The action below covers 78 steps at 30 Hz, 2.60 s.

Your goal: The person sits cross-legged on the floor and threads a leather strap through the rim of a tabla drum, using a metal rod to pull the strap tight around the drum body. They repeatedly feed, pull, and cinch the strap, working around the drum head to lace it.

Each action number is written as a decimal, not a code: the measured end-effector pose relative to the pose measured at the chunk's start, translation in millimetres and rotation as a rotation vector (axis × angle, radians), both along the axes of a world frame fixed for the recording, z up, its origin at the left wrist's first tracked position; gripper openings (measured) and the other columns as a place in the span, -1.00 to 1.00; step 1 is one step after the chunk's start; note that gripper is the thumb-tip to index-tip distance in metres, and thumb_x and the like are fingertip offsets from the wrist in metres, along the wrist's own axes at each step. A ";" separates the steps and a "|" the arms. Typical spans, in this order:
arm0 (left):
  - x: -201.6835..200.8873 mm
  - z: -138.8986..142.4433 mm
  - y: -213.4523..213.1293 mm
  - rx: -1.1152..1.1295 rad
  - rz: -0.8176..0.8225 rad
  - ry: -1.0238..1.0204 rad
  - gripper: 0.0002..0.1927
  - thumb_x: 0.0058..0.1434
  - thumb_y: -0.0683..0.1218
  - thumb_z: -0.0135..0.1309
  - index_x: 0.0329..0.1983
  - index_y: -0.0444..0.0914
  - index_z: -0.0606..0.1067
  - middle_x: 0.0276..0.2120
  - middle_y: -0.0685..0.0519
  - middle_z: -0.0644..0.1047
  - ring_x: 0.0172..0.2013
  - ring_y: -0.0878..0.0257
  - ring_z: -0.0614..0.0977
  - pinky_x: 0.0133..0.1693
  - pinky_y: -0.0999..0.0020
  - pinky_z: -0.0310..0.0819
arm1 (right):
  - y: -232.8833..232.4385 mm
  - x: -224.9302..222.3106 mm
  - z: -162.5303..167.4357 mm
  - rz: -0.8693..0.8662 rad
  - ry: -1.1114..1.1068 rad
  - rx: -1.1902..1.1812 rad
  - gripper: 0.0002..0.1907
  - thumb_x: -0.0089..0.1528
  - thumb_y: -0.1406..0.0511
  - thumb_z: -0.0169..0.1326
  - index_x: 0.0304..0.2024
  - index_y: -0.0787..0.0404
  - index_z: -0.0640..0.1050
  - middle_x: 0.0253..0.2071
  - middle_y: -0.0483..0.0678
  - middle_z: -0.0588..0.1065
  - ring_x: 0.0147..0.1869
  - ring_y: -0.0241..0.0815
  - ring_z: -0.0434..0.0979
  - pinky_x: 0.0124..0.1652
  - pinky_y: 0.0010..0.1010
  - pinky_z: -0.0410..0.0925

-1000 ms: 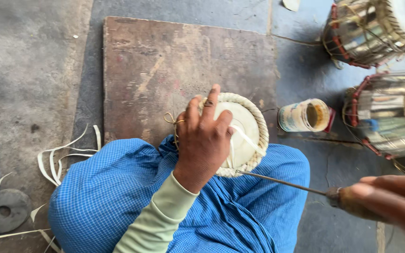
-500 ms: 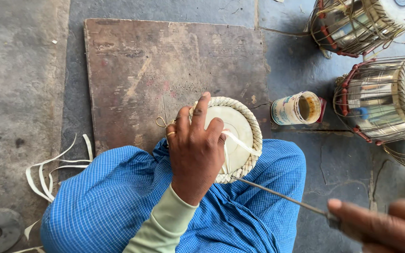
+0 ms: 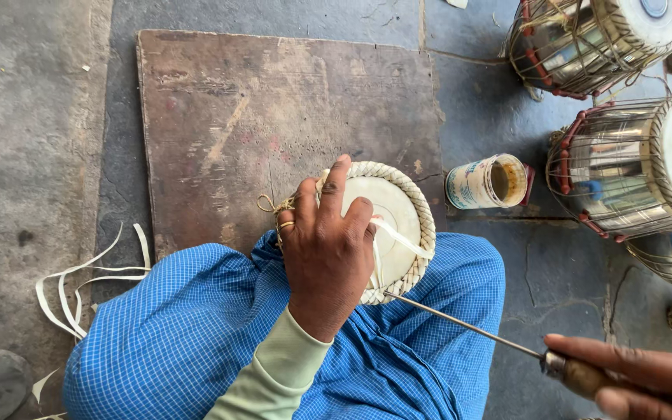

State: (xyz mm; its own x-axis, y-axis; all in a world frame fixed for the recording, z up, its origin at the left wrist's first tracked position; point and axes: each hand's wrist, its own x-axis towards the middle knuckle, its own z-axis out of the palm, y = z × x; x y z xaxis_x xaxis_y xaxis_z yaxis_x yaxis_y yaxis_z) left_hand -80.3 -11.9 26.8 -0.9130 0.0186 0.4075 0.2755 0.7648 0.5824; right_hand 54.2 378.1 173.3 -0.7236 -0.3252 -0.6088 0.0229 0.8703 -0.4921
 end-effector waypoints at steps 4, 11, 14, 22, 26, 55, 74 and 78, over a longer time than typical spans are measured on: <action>0.7 -1.4 -0.1 0.013 -0.017 -0.010 -0.85 0.13 -0.06 0.27 -0.35 -0.18 0.54 0.30 -0.04 0.44 0.19 -0.11 0.45 0.06 -0.08 0.26 | 23.1 -2.3 -13.9 0.319 0.023 0.387 -0.41 0.28 0.06 0.08 0.38 -0.20 0.40 -0.20 -0.30 0.59 -0.31 -0.52 0.53 -0.27 -0.49 0.45; 2.5 0.1 0.0 -0.008 -0.025 -0.011 -0.82 0.11 -0.05 0.30 -0.35 -0.19 0.53 0.30 -0.03 0.44 0.17 -0.09 0.46 0.02 -0.07 0.28 | 42.6 88.4 -84.5 -0.019 -0.100 0.152 -0.38 0.23 0.22 0.14 0.37 -0.07 0.40 -0.23 -0.17 0.59 -0.16 -0.35 0.62 -0.10 -0.45 0.53; 2.5 -0.2 -2.5 -0.011 -0.018 0.012 -0.80 0.12 -0.04 0.32 -0.33 -0.18 0.53 0.30 -0.03 0.43 0.16 -0.09 0.46 -0.01 -0.06 0.30 | 25.5 109.5 -121.9 -0.206 0.033 -0.095 -0.45 0.26 0.40 0.10 0.32 0.10 0.46 -0.12 0.08 0.62 -0.02 -0.09 0.68 -0.01 -0.23 0.52; -5.5 -3.7 3.6 -0.080 0.003 0.051 -0.74 -0.04 -0.04 0.37 -0.37 -0.17 0.53 0.24 0.00 0.47 0.09 -0.03 0.51 -0.11 -0.06 0.33 | -62.3 94.1 -131.3 -1.201 -0.220 -0.425 -0.48 0.23 0.35 0.05 0.27 0.16 0.54 -0.04 0.06 0.65 0.02 -0.18 0.77 -0.04 -0.40 0.56; -10.3 -7.5 3.7 -0.080 -0.001 0.070 -0.74 -0.02 -0.05 0.38 -0.35 -0.17 0.54 0.25 0.03 0.48 0.05 -0.02 0.51 -0.13 -0.03 0.35 | -58.0 83.5 -122.2 -0.270 0.255 0.225 -0.32 0.12 0.16 0.27 0.32 -0.28 0.47 -0.12 -0.22 0.61 -0.09 -0.36 0.66 -0.13 -0.47 0.56; 3.4 0.4 2.8 -0.102 -0.141 0.475 -0.84 0.13 -0.14 0.24 -0.26 -0.12 0.50 0.16 0.16 0.52 0.20 0.17 0.47 0.20 0.00 0.06 | -152.6 -7.2 -79.1 -0.225 0.758 -0.338 -0.62 0.28 0.14 0.10 0.11 0.13 0.55 0.14 0.02 0.49 0.27 0.03 0.45 0.20 -0.12 0.32; 22.5 -3.4 14.2 0.065 -0.089 0.438 -0.73 0.20 -0.01 0.22 -0.13 -0.20 0.48 -0.08 0.01 0.50 -0.02 0.07 0.51 0.04 0.03 0.15 | -149.6 12.3 -87.2 -0.600 0.344 -1.020 -0.82 0.31 0.33 0.16 -0.20 0.38 0.66 -0.33 -0.10 0.51 -0.24 -0.32 0.50 -0.21 -0.47 0.41; 90.4 10.8 36.5 0.717 -0.327 -0.053 -0.70 0.42 0.17 0.18 -0.22 -0.12 0.52 -0.29 0.14 0.62 -0.27 0.31 0.70 -0.20 0.36 0.57 | -165.3 -1.9 -83.7 -0.576 0.352 -0.938 -0.80 0.32 0.31 0.14 -0.13 0.33 0.67 -0.39 -0.10 0.50 -0.33 -0.35 0.47 -0.29 -0.49 0.39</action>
